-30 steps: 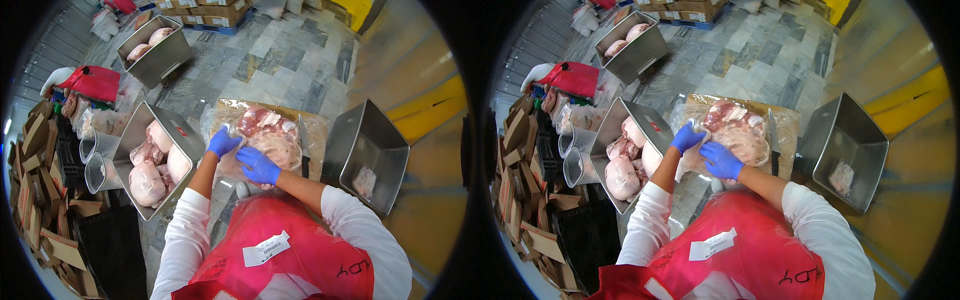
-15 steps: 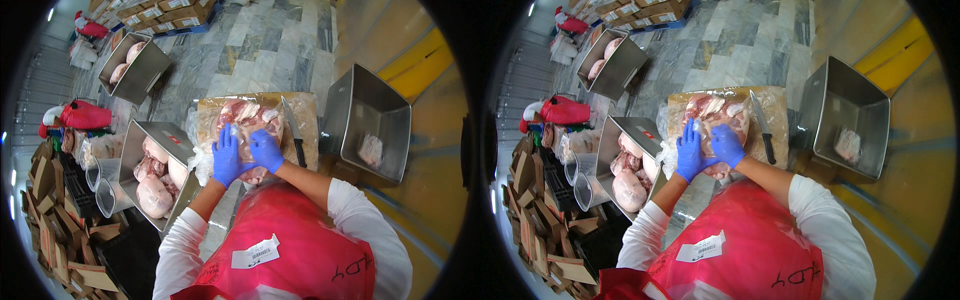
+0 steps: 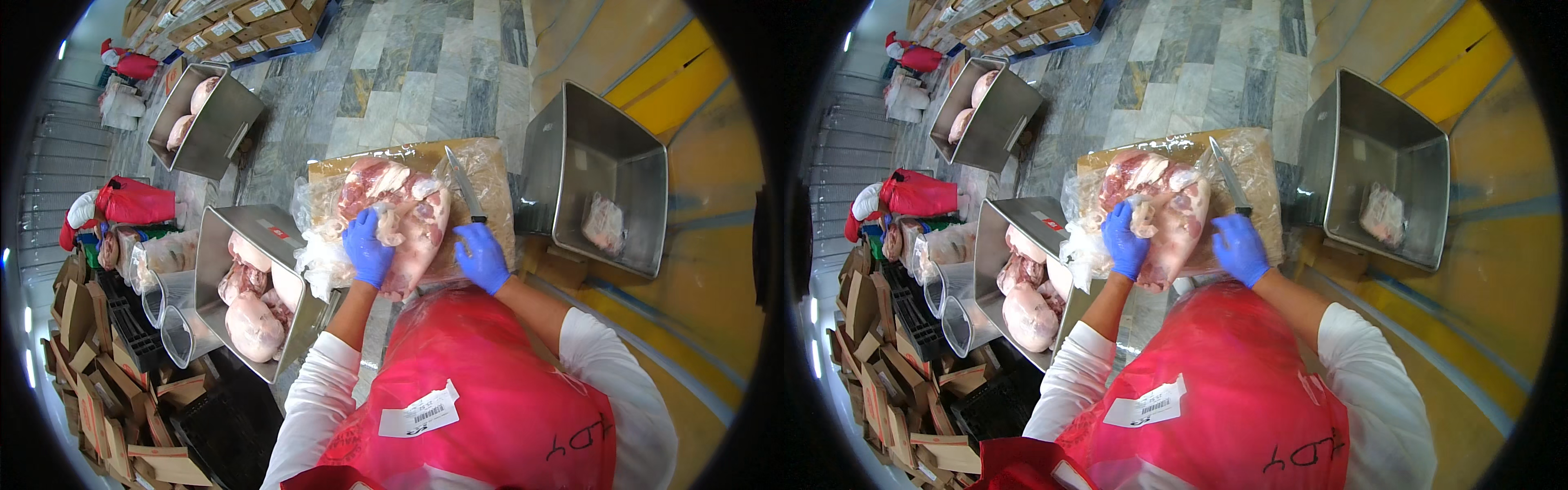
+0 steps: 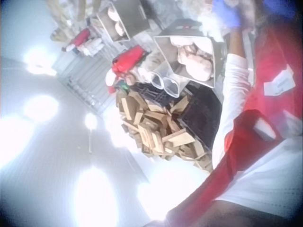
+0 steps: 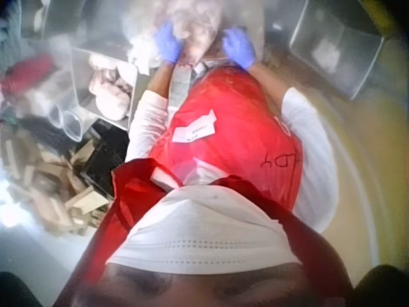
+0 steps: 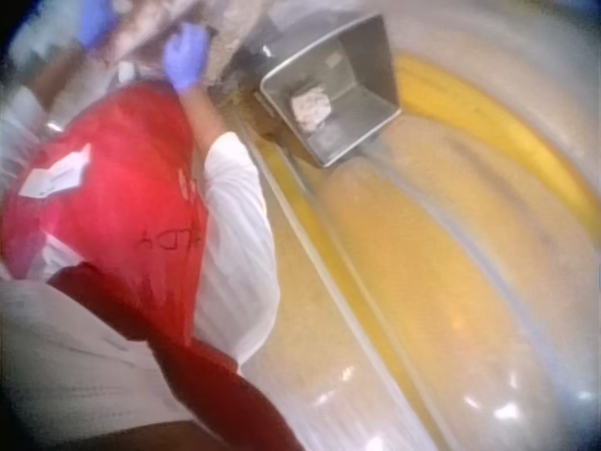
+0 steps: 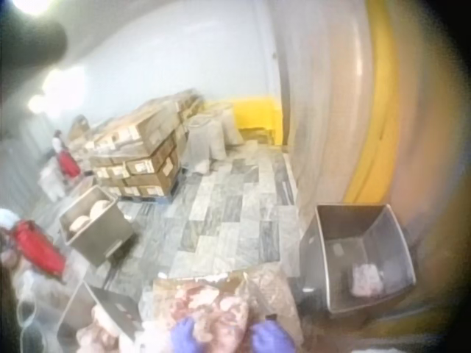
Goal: The person unwraps a large piece of pork from plastic packaging and uses a knife to trim fat and cut the meat into smaller pieces on a cutting board. The trimmed pieces are placed into a metal bin nearby.
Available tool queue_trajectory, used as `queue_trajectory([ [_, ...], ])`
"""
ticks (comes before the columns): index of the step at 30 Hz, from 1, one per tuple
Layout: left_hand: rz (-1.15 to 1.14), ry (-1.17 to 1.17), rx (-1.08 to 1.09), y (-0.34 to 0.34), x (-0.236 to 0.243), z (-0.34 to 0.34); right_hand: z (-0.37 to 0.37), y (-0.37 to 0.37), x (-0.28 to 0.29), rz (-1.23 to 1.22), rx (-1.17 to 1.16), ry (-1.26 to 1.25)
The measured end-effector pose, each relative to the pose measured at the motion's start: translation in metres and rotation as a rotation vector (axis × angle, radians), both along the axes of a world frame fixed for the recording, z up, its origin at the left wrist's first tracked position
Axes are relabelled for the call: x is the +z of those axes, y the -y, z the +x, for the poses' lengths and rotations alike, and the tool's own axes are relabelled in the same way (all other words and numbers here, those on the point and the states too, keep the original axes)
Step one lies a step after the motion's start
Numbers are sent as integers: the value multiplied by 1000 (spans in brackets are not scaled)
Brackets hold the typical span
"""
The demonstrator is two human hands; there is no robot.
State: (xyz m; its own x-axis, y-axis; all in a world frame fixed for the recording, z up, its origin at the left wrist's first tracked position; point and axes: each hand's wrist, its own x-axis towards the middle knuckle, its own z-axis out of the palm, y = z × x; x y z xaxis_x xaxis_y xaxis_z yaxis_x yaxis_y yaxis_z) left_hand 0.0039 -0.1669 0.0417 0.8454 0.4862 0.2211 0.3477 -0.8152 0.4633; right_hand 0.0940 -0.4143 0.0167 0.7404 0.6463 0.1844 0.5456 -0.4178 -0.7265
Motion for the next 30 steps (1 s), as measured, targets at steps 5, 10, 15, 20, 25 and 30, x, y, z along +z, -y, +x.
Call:
queue_trajectory([
  [5,-96,153,50,-8,-10,-1,-3,25,-67,-531,-335,-201],
  [10,65,-49,-183,4,20,-15,7,8,-67,-481,-464,-336],
  [15,143,-130,-192,16,16,-27,-4,33,31,-328,-392,-321],
  [20,75,-123,-189,23,18,-21,-40,57,153,-345,-128,-68],
  [25,63,-98,-190,22,12,-22,-64,51,194,-600,-50,7],
  [30,22,-63,-204,20,8,-22,-68,32,217,-696,-40,89],
])
